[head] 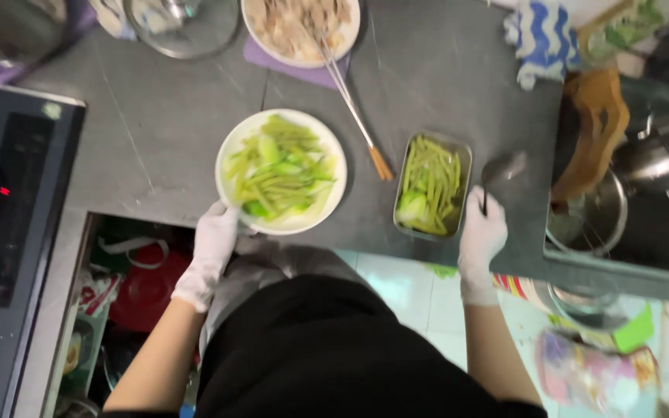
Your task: The person transfers cooked green vegetables from a pot of boiling water into a rectangular metal tray and a white bowl using a ladle and chopsticks. They then cover the pot with a lid and place the ladle into a dish rack.
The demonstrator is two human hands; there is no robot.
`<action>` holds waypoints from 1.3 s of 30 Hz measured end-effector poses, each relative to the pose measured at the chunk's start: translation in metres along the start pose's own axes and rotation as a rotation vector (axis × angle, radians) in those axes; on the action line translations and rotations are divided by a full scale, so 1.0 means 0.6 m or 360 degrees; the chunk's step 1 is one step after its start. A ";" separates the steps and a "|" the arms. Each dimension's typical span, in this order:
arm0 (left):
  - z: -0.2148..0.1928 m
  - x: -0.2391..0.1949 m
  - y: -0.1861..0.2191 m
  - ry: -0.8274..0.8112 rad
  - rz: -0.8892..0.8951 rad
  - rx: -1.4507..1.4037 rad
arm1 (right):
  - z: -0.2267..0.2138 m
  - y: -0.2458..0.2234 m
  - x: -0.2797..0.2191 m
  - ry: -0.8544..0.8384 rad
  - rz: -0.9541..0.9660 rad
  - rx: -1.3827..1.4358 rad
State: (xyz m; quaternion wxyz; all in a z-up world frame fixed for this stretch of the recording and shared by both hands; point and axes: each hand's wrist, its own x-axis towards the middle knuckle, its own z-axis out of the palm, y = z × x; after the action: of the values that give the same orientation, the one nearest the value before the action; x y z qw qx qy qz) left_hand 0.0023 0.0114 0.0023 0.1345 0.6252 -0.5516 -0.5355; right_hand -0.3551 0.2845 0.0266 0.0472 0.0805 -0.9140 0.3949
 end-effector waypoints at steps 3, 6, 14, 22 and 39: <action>-0.025 -0.059 0.076 0.0110 -0.0145 -0.0427 | -0.003 -0.029 -0.013 -0.0102 0.0152 0.0074; -0.062 0.021 0.025 0.0145 -0.0050 -0.0741 | 0.015 0.006 0.002 -0.0190 0.0242 0.0012; -0.085 0.168 -0.002 0.0119 0.0076 -0.0943 | 0.041 0.051 0.015 -0.0182 0.0322 0.0008; -0.072 0.101 0.047 0.0155 -0.0002 -0.1049 | 0.047 0.052 0.015 -0.0105 0.0062 -0.0027; 0.059 -0.005 0.077 -0.0420 -0.0074 -0.0395 | 0.115 -0.179 -0.131 -0.0180 -0.0620 0.0222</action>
State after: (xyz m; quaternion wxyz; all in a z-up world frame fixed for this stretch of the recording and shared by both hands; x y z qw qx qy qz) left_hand -0.0514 0.0124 0.0249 0.1246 0.5406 -0.4795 -0.6799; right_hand -0.2597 0.1703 0.0440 0.0657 0.2809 -0.8528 0.4354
